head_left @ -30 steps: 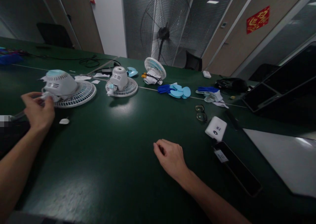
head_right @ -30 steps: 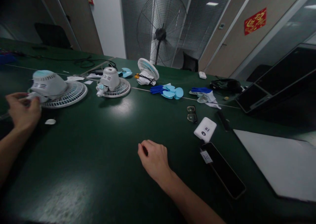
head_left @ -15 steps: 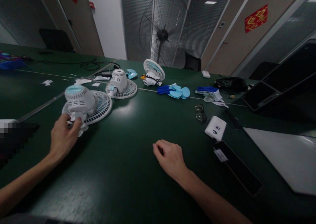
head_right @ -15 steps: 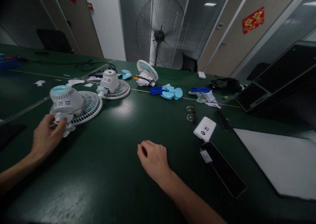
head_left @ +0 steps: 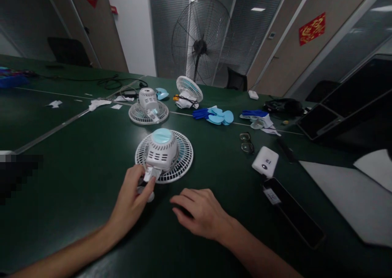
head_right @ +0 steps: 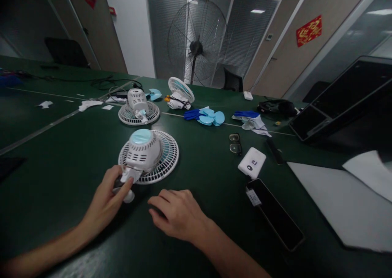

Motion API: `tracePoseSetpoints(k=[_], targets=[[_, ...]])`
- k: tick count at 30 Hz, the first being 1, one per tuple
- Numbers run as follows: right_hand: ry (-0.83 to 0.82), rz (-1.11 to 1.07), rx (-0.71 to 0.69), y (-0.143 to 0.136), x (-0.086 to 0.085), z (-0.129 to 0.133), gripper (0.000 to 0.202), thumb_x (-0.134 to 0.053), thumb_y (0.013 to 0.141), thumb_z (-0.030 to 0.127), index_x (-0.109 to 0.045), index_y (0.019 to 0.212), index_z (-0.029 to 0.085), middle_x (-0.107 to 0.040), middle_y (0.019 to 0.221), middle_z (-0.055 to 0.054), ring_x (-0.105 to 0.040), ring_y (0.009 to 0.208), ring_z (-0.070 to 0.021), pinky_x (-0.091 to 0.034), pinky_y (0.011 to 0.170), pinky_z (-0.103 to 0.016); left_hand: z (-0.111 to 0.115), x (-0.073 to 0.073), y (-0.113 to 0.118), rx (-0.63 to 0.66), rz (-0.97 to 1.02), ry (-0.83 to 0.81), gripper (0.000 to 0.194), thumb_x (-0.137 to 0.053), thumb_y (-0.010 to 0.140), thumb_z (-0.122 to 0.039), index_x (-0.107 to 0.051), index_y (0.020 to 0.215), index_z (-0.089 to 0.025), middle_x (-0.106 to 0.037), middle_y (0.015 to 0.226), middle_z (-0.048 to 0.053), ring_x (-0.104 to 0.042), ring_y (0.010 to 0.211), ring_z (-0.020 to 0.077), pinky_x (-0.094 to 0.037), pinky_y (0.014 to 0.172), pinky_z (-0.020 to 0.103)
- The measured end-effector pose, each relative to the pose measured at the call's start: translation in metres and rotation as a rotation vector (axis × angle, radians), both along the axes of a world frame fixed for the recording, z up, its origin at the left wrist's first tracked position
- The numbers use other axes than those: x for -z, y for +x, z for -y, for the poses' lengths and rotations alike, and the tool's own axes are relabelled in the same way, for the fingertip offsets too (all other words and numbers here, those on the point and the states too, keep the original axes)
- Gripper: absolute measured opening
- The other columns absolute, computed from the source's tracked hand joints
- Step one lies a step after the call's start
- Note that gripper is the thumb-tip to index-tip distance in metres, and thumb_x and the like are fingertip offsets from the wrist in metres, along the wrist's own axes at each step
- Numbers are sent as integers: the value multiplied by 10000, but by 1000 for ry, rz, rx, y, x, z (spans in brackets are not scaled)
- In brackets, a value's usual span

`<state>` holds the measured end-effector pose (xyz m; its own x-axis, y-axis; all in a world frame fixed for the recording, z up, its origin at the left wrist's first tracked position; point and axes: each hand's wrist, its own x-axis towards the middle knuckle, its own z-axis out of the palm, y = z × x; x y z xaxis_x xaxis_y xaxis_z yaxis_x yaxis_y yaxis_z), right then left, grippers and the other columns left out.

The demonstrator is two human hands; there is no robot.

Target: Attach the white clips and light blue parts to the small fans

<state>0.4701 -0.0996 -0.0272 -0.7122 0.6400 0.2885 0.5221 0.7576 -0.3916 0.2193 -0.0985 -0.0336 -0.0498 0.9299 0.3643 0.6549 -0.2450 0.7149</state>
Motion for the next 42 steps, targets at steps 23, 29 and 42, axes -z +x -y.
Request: tracePoseSetpoints(k=[23, 29, 42], targets=[[127, -9, 256, 4, 0, -4, 312, -663, 898, 397, -640, 1160, 228, -714, 973, -34, -693, 799, -210, -466, 625, -326, -30, -16, 21, 585, -135, 14, 170, -444, 1074, -245, -596, 1142, -215, -637, 1083, 65, -613, 965, 209, -519, 844, 348], [335, -38, 70, 7, -4, -1, 141, -588, 970, 312, -682, 977, 208, -682, 826, -27, -625, 702, -185, -436, 585, -342, -39, -19, 12, 863, -578, 85, 367, -489, 1026, -198, -582, 1378, -238, -645, 1307, 111, -571, 1201, 297, -487, 1032, 483], [291, 126, -32, -1, -7, -4, 148, -620, 1030, 309, -671, 1143, 229, -731, 1037, -45, -647, 915, -214, -496, 648, -317, -38, -17, 13, 726, -720, 104, 384, -504, 1009, -226, -585, 1384, -210, -704, 1089, 86, -677, 972, 280, -560, 893, 455]])
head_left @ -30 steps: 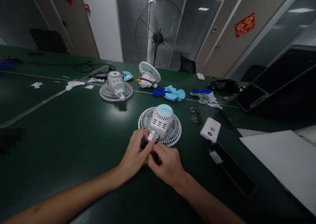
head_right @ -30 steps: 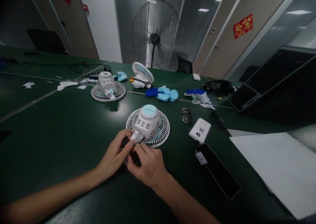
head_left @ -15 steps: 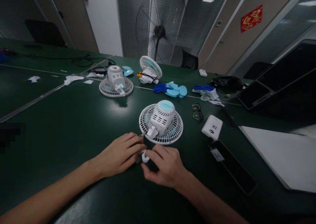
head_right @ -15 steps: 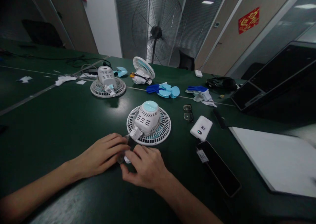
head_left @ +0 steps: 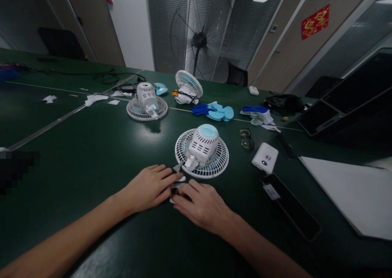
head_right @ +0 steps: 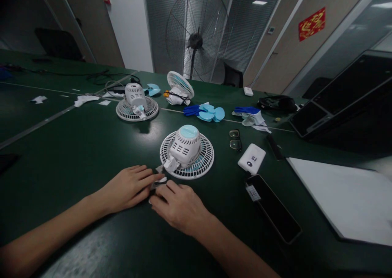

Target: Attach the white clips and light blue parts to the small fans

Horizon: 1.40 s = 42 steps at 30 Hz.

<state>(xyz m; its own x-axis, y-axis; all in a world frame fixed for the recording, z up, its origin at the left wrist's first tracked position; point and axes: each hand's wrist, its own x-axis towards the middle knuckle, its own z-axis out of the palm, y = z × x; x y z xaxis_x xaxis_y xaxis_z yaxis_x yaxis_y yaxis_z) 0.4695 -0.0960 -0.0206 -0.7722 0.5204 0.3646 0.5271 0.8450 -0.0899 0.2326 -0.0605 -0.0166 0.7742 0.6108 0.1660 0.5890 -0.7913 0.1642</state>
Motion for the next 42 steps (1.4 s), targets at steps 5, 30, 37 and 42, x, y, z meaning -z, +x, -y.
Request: tracePoseSetpoints(k=[5, 30, 37, 42], targets=[[-53, -69, -84, 5, -1, 1, 146, -555, 1027, 237, -669, 1115, 215, -741, 986, -51, -661, 862, -202, -501, 644, -318, 1, 6, 3, -32, 9, -20, 273, -485, 1084, -393, -650, 1217, -221, -683, 1060, 74, -677, 948, 259, -570, 818, 402], [-151, -811, 540, 20, 11, -12, 13, -611, 992, 250, -612, 992, 237, -651, 942, -33, -608, 915, -229, -466, 852, -401, 7, 5, 19, -453, 742, -532, 313, -649, 989, -473, -618, 1173, -221, -698, 829, -15, -625, 659, 146, -445, 574, 236], [-103, -682, 540, 13, 9, -13, 25, -603, 968, 212, -596, 980, 232, -648, 910, -16, -606, 885, -225, -418, 908, -436, -2, 3, 24, -480, 788, -480, 320, -704, 956, -472, -625, 1132, -216, -724, 840, -12, -650, 674, 151, -442, 573, 242], [-78, -644, 515, 11, 12, -13, 50, -619, 948, 193, -594, 972, 229, -652, 894, -1, -619, 861, -213, -400, 948, -450, -6, -1, 24, -509, 771, -451, 317, -725, 938, -455, -589, 1096, -216, -736, 885, -5, -676, 718, 164, -457, 591, 246]])
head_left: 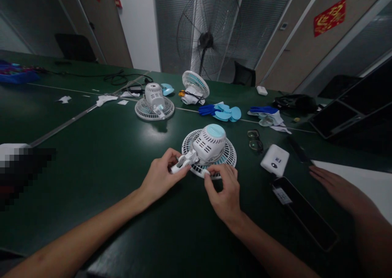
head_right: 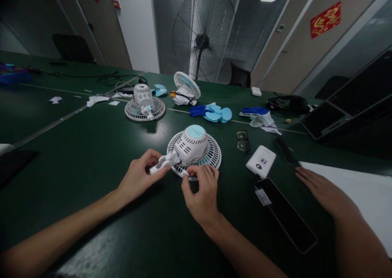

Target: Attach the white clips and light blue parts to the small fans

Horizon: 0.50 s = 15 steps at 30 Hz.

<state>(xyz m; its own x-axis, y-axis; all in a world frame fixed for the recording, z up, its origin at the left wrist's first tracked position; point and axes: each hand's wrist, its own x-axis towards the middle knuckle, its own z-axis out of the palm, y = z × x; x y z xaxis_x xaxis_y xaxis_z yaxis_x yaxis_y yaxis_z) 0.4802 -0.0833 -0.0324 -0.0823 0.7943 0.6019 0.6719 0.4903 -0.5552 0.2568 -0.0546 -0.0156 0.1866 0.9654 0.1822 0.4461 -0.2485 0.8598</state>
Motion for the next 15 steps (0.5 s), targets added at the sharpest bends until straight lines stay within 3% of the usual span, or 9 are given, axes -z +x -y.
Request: tracePoseSetpoints(k=[3, 8, 15], targets=[[15, 11, -15, -2, 0, 0, 73, -630, 936, 169, -601, 971, 226, -660, 896, 2, -626, 861, -212, -400, 938, -445, -1, 0, 0, 10, 24, 5, 326, -737, 931, -427, -557, 1107, -220, -709, 905, -14, -655, 738, 156, -457, 611, 240], [28, -27, -39, 0, -2, -1, 86, -626, 971, 154, -628, 1016, 227, -685, 953, -12, -636, 911, -219, -413, 920, -433, 2, 5, 2, 154, 147, -59, 320, -608, 1021, -417, -519, 1274, -241, -637, 1018, 4, -592, 734, 127, -443, 596, 233], [-39, -209, -367, 6, -4, 2, 166, -576, 1015, 124, -658, 1110, 232, -671, 1050, -42, -649, 1009, -203, -514, 900, -358, 2, 14, 3, 335, 289, -148, 486, -768, 923, -410, -525, 1305, -234, -602, 948, -16, -588, 776, 141, -460, 676, 261]])
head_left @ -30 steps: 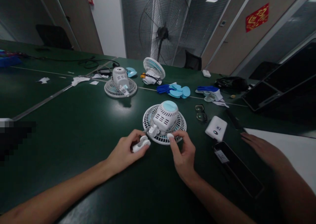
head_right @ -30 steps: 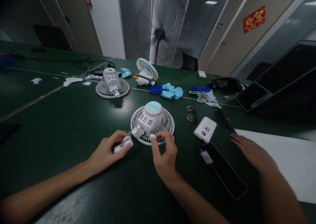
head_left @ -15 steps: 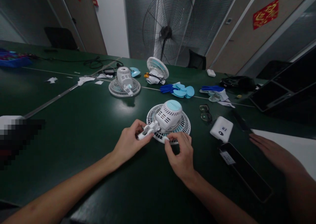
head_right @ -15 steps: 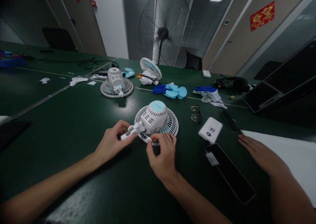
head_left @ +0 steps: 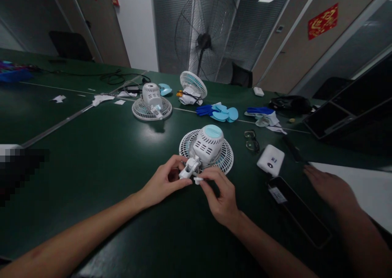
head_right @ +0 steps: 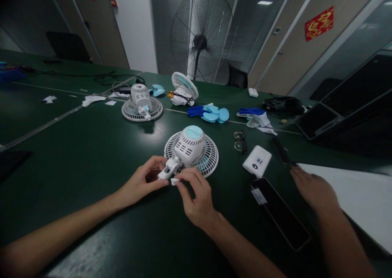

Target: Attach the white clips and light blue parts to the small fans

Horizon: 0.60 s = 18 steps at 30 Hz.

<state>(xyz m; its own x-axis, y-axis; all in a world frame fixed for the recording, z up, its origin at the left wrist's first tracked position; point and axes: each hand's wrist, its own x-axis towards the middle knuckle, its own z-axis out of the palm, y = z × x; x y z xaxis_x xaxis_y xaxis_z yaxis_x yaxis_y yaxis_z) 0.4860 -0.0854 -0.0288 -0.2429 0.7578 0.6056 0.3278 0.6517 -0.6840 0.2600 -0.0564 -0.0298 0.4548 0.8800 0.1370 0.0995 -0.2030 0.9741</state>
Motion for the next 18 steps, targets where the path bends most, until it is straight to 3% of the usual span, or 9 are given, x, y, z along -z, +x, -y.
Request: tracePoseSetpoints(k=[18], targets=[[-362, -227, -63, 5, 16, -11, 76, -595, 1034, 268, -665, 1035, 239, -636, 927, -10, -629, 808, -156, -523, 728, -283, -1, 0, -2, 26, 25, -11, 471, -739, 949, -382, -540, 1347, -227, -618, 946, -9, -572, 746, 129, -440, 654, 260]])
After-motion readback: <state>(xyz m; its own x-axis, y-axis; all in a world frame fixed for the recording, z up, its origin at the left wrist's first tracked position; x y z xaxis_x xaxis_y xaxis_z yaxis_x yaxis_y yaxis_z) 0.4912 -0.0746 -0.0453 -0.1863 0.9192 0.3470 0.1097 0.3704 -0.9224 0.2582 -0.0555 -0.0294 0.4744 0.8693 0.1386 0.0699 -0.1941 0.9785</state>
